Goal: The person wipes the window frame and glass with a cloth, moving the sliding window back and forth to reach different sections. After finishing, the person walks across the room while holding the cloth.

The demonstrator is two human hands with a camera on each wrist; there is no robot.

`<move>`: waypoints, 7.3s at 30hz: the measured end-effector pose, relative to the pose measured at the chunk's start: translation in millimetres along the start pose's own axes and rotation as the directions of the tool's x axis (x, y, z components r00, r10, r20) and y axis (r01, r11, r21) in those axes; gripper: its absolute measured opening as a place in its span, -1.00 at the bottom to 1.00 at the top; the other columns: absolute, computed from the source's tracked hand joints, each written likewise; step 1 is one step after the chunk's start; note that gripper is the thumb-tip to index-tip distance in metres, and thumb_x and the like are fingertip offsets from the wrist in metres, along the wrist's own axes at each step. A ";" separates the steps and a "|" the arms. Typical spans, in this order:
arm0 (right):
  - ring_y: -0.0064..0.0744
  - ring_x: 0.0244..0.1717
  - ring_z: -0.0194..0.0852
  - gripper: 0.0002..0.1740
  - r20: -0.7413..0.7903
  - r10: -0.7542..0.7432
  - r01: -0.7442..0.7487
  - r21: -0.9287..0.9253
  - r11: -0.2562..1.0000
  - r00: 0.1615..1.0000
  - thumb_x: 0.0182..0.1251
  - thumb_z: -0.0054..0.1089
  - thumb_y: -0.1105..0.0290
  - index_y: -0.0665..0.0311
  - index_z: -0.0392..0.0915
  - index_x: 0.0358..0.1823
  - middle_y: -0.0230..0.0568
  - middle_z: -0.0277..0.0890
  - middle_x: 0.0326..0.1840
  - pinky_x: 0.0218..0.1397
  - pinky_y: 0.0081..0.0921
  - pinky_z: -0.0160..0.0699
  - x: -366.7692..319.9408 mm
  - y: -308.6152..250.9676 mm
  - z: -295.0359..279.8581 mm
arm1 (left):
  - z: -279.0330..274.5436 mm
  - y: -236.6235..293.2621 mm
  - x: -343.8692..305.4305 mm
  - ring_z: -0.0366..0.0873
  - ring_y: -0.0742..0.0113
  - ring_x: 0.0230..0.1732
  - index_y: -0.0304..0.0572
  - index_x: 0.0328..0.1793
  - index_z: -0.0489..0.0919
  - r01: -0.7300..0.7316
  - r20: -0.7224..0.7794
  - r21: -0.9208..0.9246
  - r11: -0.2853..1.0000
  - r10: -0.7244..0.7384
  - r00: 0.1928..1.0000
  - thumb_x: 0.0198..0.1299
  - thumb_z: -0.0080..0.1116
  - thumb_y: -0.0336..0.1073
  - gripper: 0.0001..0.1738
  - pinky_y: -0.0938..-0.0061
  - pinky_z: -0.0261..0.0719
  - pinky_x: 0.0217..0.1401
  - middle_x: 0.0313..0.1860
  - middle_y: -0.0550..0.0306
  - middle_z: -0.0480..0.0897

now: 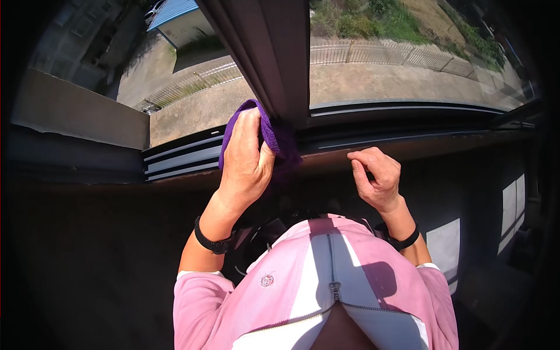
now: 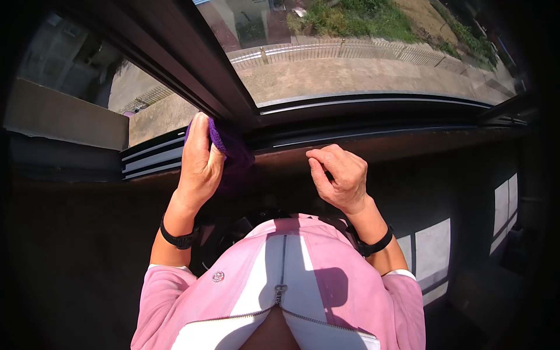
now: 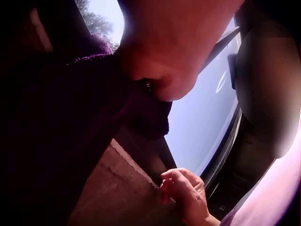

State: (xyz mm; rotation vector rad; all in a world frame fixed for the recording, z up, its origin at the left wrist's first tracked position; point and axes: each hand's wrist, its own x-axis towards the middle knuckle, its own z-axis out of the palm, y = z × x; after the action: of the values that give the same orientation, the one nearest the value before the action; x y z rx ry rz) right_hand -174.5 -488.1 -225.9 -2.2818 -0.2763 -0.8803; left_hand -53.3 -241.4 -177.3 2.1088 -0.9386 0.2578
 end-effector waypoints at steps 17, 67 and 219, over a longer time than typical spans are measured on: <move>-0.45 0.26 0.51 -0.46 -0.095 0.521 -0.259 0.783 0.565 0.848 0.45 0.04 0.55 0.37 0.29 0.45 -0.17 0.46 0.28 0.42 -0.49 0.44 36.5 -25.1 -17.5 | -1.2 18.7 0.3 0.58 0.23 0.26 -0.34 0.35 0.47 0.039 -0.142 -0.601 0.799 -0.155 0.978 0.11 0.04 -0.67 -0.41 0.31 0.46 0.44 0.25 -0.03 0.60; -0.26 -0.27 0.65 -0.59 0.144 -0.094 0.125 -0.227 0.966 0.985 -0.04 0.50 0.41 0.12 0.67 -0.07 -0.35 0.53 -0.19 -0.28 -0.39 0.68 64.2 -48.8 30.6 | 22.5 -17.5 15.3 0.72 0.10 0.08 -0.32 0.32 0.48 0.005 0.018 -0.498 0.867 0.005 1.000 0.24 0.16 -0.63 -0.51 0.43 0.58 0.17 0.03 -0.16 0.70; -0.16 0.08 0.56 -0.59 -0.486 -0.140 0.209 0.091 0.974 0.863 0.23 0.27 0.57 0.39 0.52 0.14 0.05 0.51 0.10 0.16 -0.37 0.55 73.0 -103.1 -23.9 | -16.6 68.4 -14.9 0.51 0.05 0.34 -0.24 0.67 0.09 -0.123 0.484 -0.363 0.924 0.300 0.822 0.07 0.54 -0.31 0.09 0.26 0.56 0.27 0.41 -0.13 0.42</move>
State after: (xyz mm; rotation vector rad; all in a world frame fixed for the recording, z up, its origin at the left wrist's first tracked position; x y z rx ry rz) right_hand -174.5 -428.9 -111.8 -1.8534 -0.3137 -1.4372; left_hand -109.5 -249.1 -133.0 1.7922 -1.4433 -0.3780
